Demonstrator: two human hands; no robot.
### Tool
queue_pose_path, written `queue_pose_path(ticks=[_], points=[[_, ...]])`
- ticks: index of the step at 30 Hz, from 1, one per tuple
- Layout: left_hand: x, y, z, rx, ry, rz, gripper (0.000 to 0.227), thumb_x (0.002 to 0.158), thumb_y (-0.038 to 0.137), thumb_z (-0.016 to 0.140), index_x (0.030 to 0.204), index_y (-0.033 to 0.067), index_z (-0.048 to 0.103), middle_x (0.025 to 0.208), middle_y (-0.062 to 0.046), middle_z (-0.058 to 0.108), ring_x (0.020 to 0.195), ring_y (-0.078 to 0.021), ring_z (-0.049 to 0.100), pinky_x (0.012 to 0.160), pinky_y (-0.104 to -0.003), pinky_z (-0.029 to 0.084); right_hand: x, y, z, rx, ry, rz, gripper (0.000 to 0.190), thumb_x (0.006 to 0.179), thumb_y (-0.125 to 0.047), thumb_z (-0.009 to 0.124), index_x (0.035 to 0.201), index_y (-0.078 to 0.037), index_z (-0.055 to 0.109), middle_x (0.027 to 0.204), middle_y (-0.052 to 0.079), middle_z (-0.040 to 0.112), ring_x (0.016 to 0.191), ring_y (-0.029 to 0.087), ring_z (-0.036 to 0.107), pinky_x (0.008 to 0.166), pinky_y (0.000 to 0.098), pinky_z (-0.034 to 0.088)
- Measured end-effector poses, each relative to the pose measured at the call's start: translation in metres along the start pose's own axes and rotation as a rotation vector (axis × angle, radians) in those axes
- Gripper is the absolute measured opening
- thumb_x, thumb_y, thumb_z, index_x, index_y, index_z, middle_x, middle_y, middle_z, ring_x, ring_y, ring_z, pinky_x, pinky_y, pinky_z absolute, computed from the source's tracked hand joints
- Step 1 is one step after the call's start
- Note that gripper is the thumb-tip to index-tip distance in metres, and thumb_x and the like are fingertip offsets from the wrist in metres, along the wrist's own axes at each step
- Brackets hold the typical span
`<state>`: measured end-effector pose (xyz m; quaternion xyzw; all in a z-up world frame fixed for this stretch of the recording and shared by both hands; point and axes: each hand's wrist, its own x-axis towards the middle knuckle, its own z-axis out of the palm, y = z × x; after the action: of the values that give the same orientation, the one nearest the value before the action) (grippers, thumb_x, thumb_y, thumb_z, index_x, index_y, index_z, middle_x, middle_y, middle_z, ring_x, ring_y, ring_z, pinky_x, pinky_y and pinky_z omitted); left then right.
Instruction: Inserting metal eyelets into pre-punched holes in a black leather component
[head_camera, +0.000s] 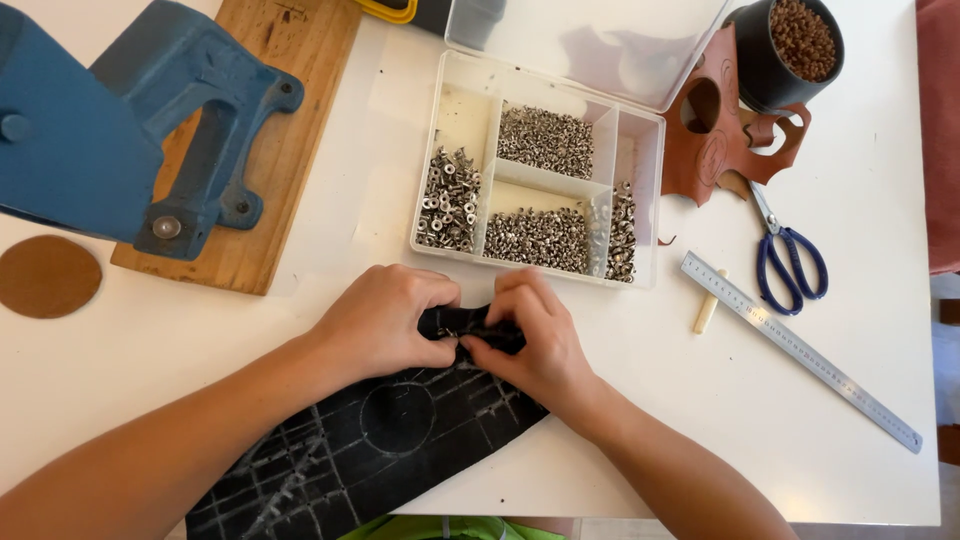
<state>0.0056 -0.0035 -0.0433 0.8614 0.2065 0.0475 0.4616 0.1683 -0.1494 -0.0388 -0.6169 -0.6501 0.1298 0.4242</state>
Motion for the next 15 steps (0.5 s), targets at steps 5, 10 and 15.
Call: queue_pose_path(ticks=[5, 10, 15], points=[[0.000, 0.003, -0.006, 0.048, -0.024, 0.069, 0.024, 0.068, 0.034, 0.077, 0.078, 0.0148, 0.066, 0.075, -0.002, 0.071, 0.079, -0.0296, 0.072, 0.067, -0.041, 0.057, 0.004, -0.011, -0.010, -0.110, -0.031, -0.034, 0.039, 0.077, -0.013, 0.084, 0.110, -0.004, 0.065, 0.100, 0.012, 0.070, 0.081, 0.033, 0.064, 0.072, 0.0387, 0.055], [0.001, -0.002, 0.001, 0.056, -0.048, 0.103, 0.021, 0.070, 0.029, 0.075, 0.083, 0.0137, 0.069, 0.079, -0.003, 0.073, 0.081, -0.0305, 0.072, 0.069, -0.042, 0.058, 0.000, -0.004, -0.010, -0.149, -0.101, -0.017, 0.028, 0.076, -0.014, 0.083, 0.099, -0.007, 0.069, 0.084, 0.008, 0.070, 0.076, 0.030, 0.062, 0.069, 0.0366, 0.054], [0.001, -0.004, 0.007, 0.055, -0.007, 0.147, 0.018, 0.070, 0.029, 0.076, 0.081, 0.0162, 0.068, 0.074, 0.000, 0.071, 0.077, -0.0260, 0.072, 0.064, -0.037, 0.058, 0.000, 0.007, -0.006, -0.042, -0.093, -0.046, 0.023, 0.073, -0.012, 0.084, 0.090, -0.008, 0.068, 0.077, 0.007, 0.067, 0.071, 0.030, 0.059, 0.066, 0.0365, 0.053]])
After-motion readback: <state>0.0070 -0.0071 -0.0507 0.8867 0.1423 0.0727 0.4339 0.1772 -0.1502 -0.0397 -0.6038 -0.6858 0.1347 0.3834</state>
